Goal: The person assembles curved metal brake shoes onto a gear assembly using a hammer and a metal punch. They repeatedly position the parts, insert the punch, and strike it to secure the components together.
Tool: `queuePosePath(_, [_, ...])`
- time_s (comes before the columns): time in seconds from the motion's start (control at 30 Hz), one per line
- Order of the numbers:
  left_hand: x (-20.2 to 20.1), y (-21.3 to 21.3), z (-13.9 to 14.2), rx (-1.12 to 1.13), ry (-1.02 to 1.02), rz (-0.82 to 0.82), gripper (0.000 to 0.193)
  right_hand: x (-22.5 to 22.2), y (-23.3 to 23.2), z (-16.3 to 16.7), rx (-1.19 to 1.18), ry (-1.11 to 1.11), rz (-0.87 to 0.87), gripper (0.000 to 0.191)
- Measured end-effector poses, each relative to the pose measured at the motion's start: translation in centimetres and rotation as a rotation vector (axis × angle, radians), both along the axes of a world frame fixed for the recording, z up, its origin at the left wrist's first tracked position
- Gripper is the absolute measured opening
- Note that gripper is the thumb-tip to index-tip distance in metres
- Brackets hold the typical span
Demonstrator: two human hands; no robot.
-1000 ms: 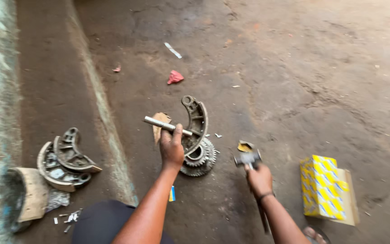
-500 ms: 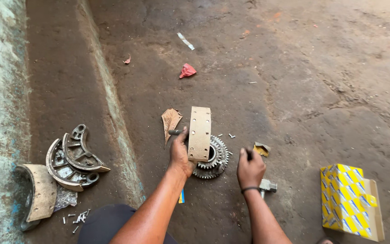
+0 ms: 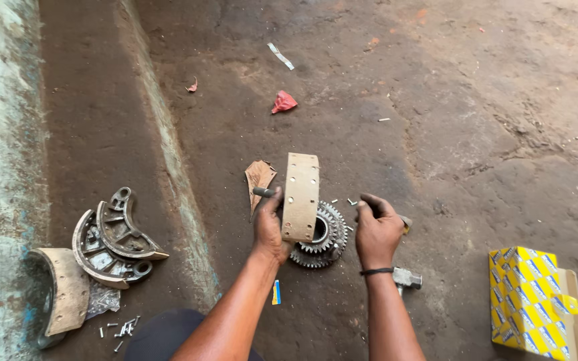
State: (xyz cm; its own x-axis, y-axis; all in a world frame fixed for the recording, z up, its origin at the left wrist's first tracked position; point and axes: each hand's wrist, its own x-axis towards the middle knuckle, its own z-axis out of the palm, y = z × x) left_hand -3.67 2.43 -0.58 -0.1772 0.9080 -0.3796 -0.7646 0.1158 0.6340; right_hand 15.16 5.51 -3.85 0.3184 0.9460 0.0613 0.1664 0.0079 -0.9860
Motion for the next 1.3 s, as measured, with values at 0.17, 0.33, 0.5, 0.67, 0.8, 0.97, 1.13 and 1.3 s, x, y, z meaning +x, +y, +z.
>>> queuePosePath(0.17, [-0.3, -0.1, 0.2, -0.025, -0.092, 0.038, 0.039, 3.0, 0.1, -5.5, -0.247, -0.576, 0.085, 0.024])
queuePosePath(0.33, [-0.9, -0.2, 0.4, -0.078, -0.100, 0.017, 0.042, 2.7, -0.9, -7.4, -0.278, -0.749, 0.267, 0.028])
queuePosePath(0.5, [-1.1, 0.0, 0.0, -0.050, -0.081, -0.014, 0.041, 2.2, -0.4, -7.4, -0.360, -0.837, 0.327, 0.025])
queuePosePath(0.67, [-1.2, 0.1, -1.0, 0.018, 0.111, 0.049, 0.030, 1.8, 0.9, -5.4, -0.299, -0.669, 0.109, 0.021])
queuePosePath(0.8, [-1.3, 0.4, -1.4, 0.049, 0.171, 0.098, 0.024, 1.8, 1.0, 0.0, -0.217, -0.033, 0.225, 0.020])
queuePosePath(0.97, [-1.3, 0.5, -0.1, -0.056, 0.191, 0.118, 0.032, -0.1, -0.8, 7.0, -0.095, 0.041, 0.531, 0.016])
queuePosePath(1.13, [-1.2, 0.5, 1.0, -0.011, 0.137, 0.160, 0.037, -3.2, -1.3, 9.7, -0.019, -0.135, 0.494, 0.017])
queuePosePath(1.3, [-1.1, 0.6, 0.4, 0.017, 0.210, 0.162, 0.038, -4.1, -1.3, 11.0, -0.009, -0.338, 0.473, 0.018])
